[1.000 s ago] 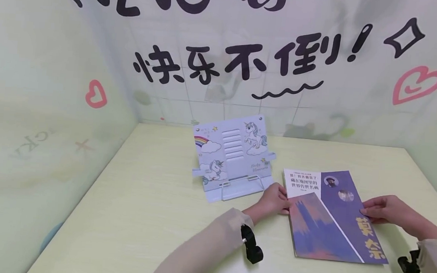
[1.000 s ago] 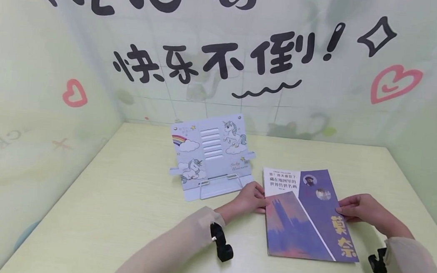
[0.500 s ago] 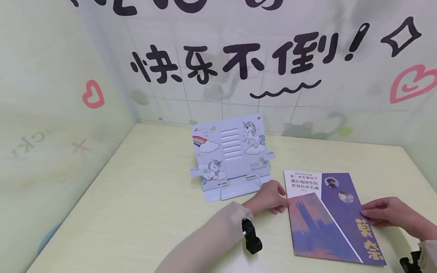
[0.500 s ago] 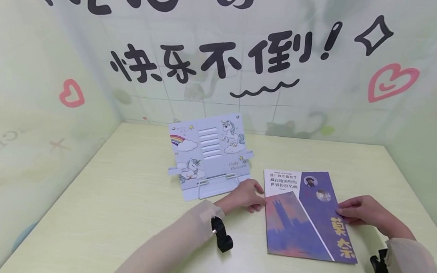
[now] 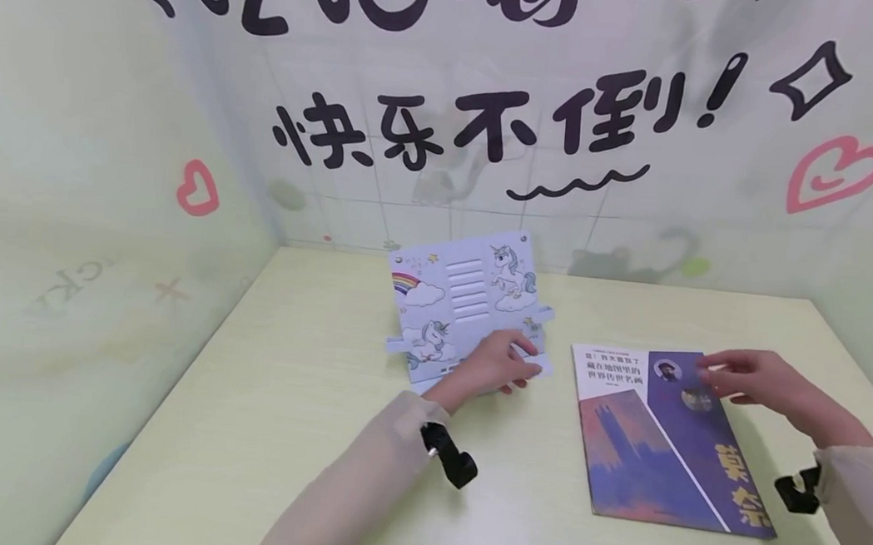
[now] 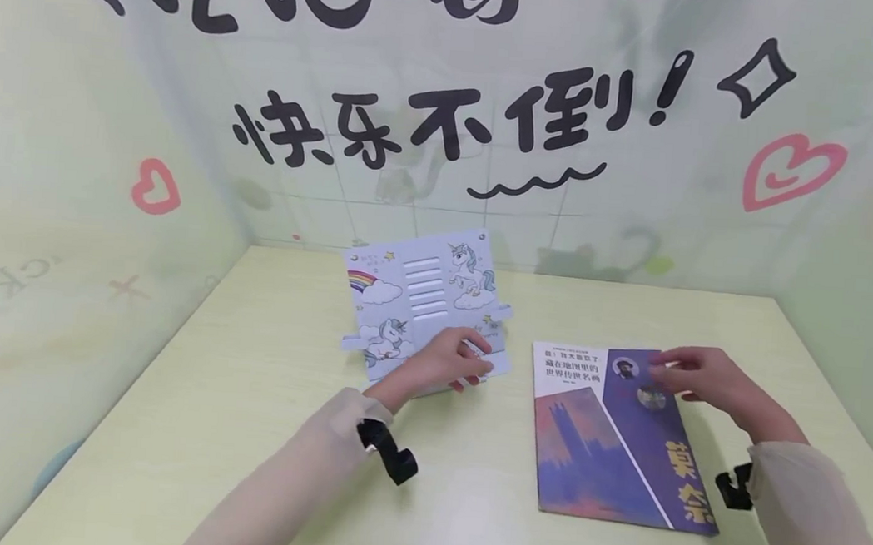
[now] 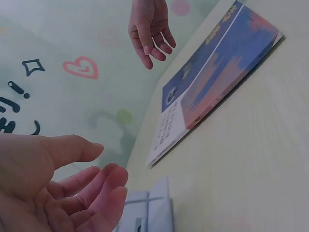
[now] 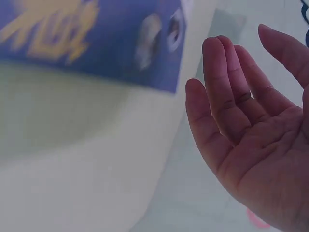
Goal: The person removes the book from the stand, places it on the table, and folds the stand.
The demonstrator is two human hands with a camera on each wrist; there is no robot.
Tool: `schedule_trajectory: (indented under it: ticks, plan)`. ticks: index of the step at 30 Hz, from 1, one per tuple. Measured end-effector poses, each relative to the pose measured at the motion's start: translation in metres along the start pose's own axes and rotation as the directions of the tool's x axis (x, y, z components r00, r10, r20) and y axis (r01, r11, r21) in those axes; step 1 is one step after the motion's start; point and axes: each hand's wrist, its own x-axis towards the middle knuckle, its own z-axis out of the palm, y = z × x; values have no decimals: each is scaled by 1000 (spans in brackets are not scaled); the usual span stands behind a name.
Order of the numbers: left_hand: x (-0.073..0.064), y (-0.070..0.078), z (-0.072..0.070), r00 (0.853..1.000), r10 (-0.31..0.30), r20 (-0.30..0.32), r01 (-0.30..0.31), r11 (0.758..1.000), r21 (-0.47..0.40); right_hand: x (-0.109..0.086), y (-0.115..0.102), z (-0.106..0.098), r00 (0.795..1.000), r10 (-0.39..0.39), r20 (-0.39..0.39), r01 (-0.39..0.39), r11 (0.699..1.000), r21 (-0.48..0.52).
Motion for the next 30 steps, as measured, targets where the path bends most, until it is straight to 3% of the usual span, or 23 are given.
schedule_trajectory:
  ticks: [8,14,18,23,25,27,30]
  plan:
    - [-24,-6,-61,991,-11,-134,11,1000,-1,50,-61,26,989,-143,47,141,989,38]
    - [-41,-15,-100,965,-7,-262,12,1000,18,93,-97,50,983,-177,42,174,981,81]
    - [-49,-24,-124,932,-23,-361,27,1000,6,114,-113,63,986,-166,-7,165,977,132]
    - [-55,-36,-146,865,-44,-500,67,997,26,130,-131,77,988,-115,-107,132,977,168]
    - [-54,-42,-151,848,-51,-527,69,998,14,134,-137,82,984,-102,-145,127,977,173]
    - [-51,-47,-152,850,-54,-524,55,998,-14,138,-143,87,981,-98,-168,128,975,179]
    - [-44,-52,-149,864,-49,-501,15,997,-72,142,-148,92,976,-97,-196,134,974,185]
